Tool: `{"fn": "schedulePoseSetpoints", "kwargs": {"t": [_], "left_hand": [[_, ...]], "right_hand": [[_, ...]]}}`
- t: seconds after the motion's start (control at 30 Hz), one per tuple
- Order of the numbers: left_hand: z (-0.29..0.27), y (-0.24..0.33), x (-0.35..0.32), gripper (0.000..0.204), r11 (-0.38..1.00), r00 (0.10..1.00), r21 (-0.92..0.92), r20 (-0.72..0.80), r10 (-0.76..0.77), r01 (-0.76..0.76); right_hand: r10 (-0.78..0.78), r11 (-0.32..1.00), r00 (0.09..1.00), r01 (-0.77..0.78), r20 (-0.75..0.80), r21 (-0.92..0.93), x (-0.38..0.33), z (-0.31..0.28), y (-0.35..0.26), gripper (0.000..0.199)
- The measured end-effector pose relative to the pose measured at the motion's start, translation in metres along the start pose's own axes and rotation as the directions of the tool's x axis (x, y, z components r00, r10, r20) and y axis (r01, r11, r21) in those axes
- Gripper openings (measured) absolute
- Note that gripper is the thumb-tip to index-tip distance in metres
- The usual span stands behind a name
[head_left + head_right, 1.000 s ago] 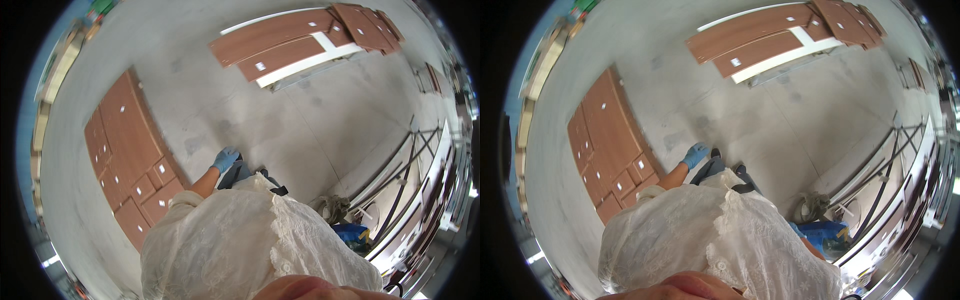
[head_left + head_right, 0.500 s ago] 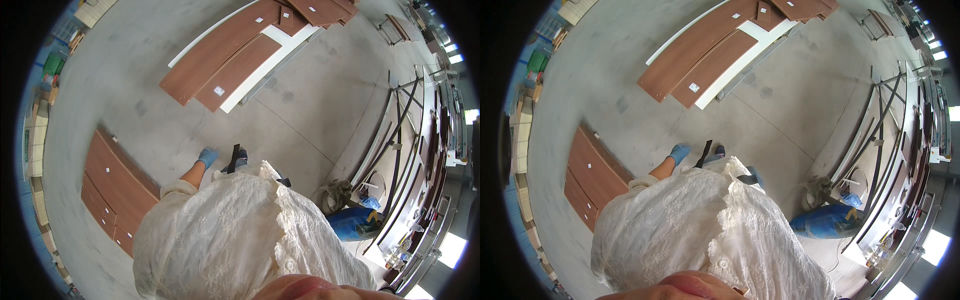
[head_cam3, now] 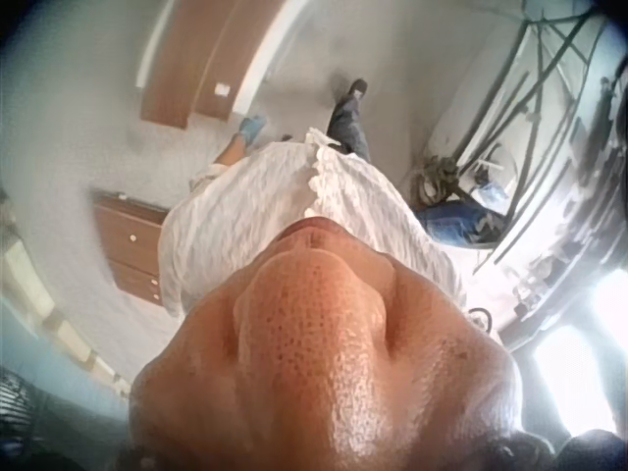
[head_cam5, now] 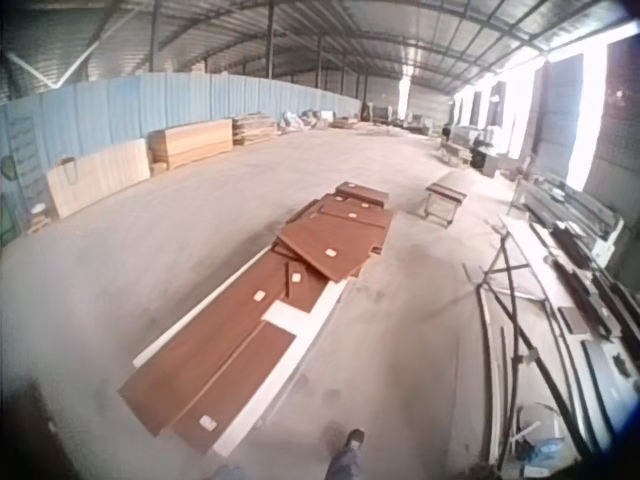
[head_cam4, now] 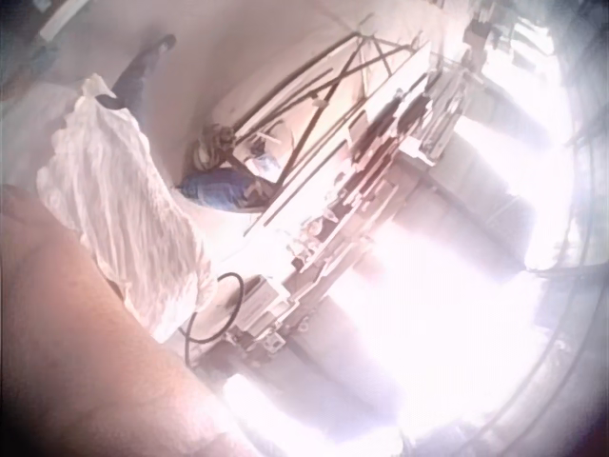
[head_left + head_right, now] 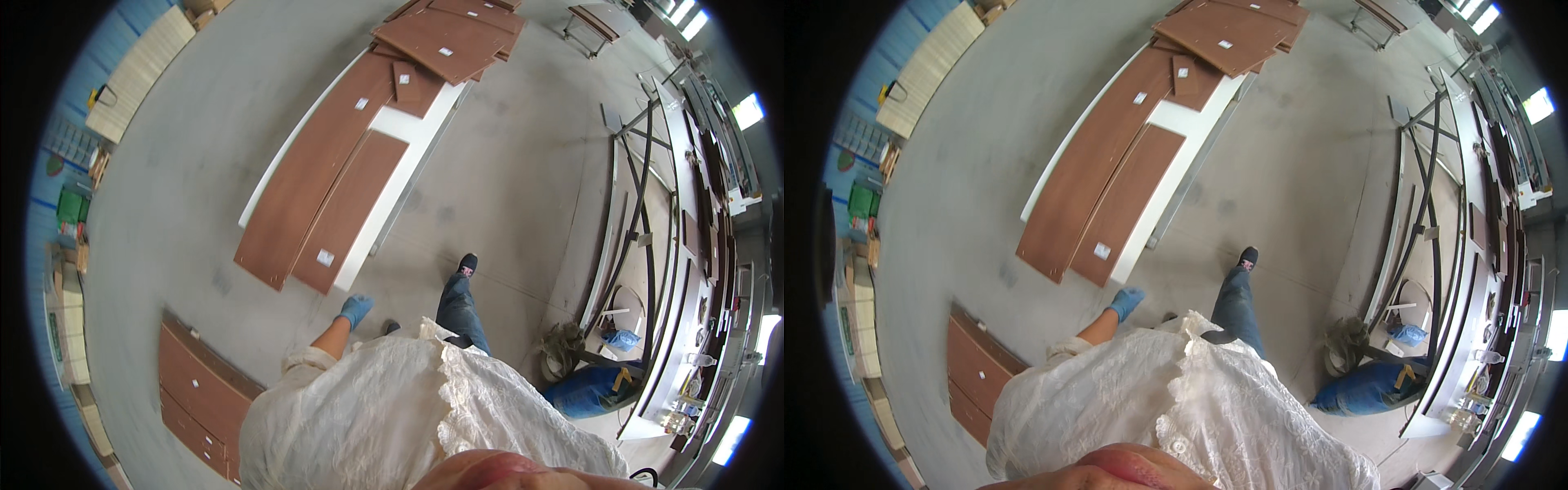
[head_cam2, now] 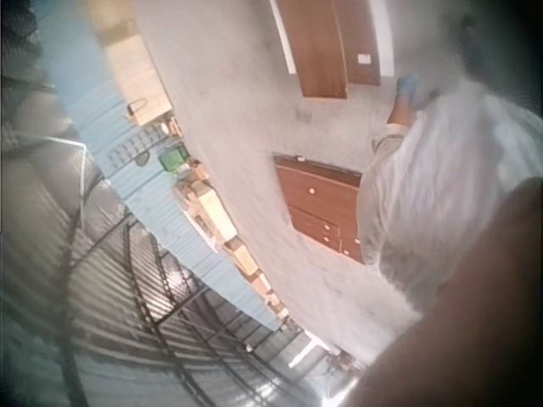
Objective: The person picks up brown wooden panels from a table and stacks them on the floor. They handle the panels one at a time, occasionally wiping them with a cloth before stacking.
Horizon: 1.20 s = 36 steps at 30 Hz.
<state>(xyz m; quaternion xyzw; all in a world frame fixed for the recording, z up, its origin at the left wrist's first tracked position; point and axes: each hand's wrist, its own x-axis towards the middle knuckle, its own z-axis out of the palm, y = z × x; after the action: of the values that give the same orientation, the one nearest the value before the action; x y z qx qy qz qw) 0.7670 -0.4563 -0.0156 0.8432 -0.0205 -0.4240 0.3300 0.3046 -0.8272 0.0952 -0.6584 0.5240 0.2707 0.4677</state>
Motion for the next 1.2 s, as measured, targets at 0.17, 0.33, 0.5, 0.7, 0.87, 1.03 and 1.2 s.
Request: {"fn": "schedulePoseSetpoints", "kwargs": {"t": [0.17,0.33,0.5,0.7,0.87,1.03,1.2], "left_hand": [[0.003,0.062,0.046,0.032,0.986,0.994,0.128,-0.001,-0.108,0.107],[0.027,0.159,0.091,0.036,0.964,0.964,0.048,-0.050,-0.260,0.262],[0.056,0.244,0.128,0.045,0.983,0.987,0.150,0.104,-0.119,0.103],[0.039,0.295,0.222,0.038,0.698,0.939,0.633,0.164,0.303,-0.336],[0.027,0.366,0.315,0.049,0.963,0.967,0.095,-0.060,-0.247,0.252],[-0.013,0.498,0.414,0.053,0.986,0.982,0.000,-0.096,-0.164,0.165],[-0.043,0.602,0.479,0.032,0.960,0.957,-0.251,-0.287,0.051,-0.126]], "right_hand": [[0.058,0.997,0.998,-0.058,0.002,0.048,0.070,-0.069,-0.015,0.040],[0.021,0.997,1.000,-0.020,-0.018,0.071,0.147,-0.176,-0.068,0.040],[-0.063,0.991,0.995,0.072,-0.081,0.112,0.227,-0.273,-0.155,0.040],[-0.123,0.977,0.988,0.137,-0.098,0.162,0.305,-0.346,-0.260,0.040],[-0.128,0.991,0.992,0.127,0.017,0.050,0.353,-0.377,-0.318,0.040],[-0.065,0.994,0.995,0.071,0.075,-0.083,0.378,-0.431,-0.363,0.040],[-0.148,0.924,0.975,0.196,0.166,-0.329,0.435,-0.499,-0.456,0.040]]}}
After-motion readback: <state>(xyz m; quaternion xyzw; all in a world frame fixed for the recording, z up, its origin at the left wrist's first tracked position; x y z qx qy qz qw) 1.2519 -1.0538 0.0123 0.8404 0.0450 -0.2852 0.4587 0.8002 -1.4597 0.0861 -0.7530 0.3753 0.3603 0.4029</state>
